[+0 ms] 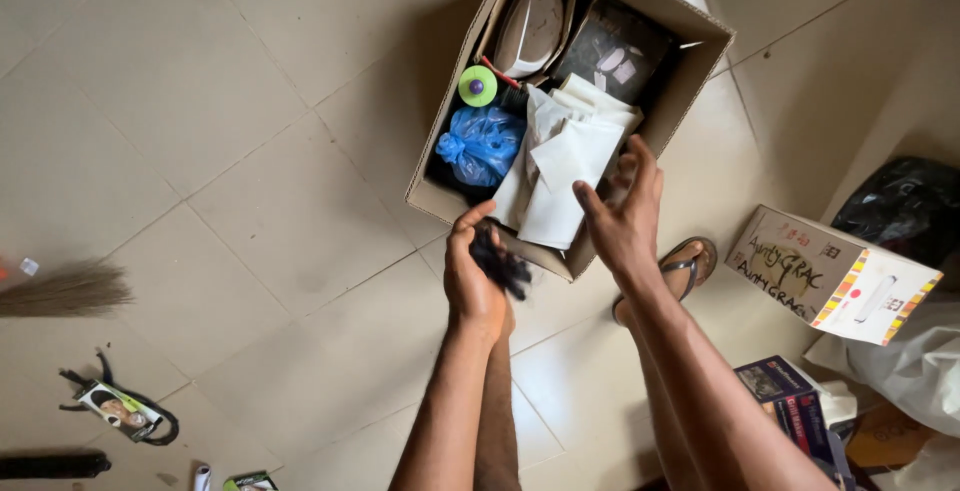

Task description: Sorting through various household items, papers, electronics, and unboxing a kitchen appliance.

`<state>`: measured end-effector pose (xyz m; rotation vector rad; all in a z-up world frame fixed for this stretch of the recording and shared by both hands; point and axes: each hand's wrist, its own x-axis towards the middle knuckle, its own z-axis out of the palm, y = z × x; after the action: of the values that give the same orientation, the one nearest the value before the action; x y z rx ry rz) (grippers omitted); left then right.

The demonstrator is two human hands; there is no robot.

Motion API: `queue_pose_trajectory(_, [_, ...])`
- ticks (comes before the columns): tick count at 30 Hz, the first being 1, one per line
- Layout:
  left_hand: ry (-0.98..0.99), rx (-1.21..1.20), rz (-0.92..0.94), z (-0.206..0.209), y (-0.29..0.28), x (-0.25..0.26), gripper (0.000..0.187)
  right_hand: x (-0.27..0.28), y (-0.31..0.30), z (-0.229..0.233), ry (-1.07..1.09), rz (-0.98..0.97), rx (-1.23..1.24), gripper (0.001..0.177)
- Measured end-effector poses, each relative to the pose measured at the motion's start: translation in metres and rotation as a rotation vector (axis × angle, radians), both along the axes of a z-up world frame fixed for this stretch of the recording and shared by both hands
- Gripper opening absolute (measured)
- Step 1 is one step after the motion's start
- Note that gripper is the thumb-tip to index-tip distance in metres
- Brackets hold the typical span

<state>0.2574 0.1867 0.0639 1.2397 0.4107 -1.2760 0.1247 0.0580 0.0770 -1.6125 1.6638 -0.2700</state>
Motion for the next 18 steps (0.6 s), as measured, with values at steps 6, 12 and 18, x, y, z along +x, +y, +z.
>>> queue_pose_trajectory(6, [0.111, -0.273, -0.051, 0.020, -0.065, -0.006, 0.052, 0.013, -0.005, 0.064, -0.446, -0.040, 0.522, 0.062])
queue_pose_trajectory(12, [-0.390, 0.057, -0.186, 0.043, -0.063, 0.025, 0.052, 0.014, -0.086, 0.049, -0.732, -0.146, 0.299, 0.015])
queue_pose_trajectory(18, [-0.227, 0.173, -0.079, 0.032, -0.018, 0.043, 0.044, 0.029, -0.110, 0.040, -0.997, -0.129, 0.270, 0.015])
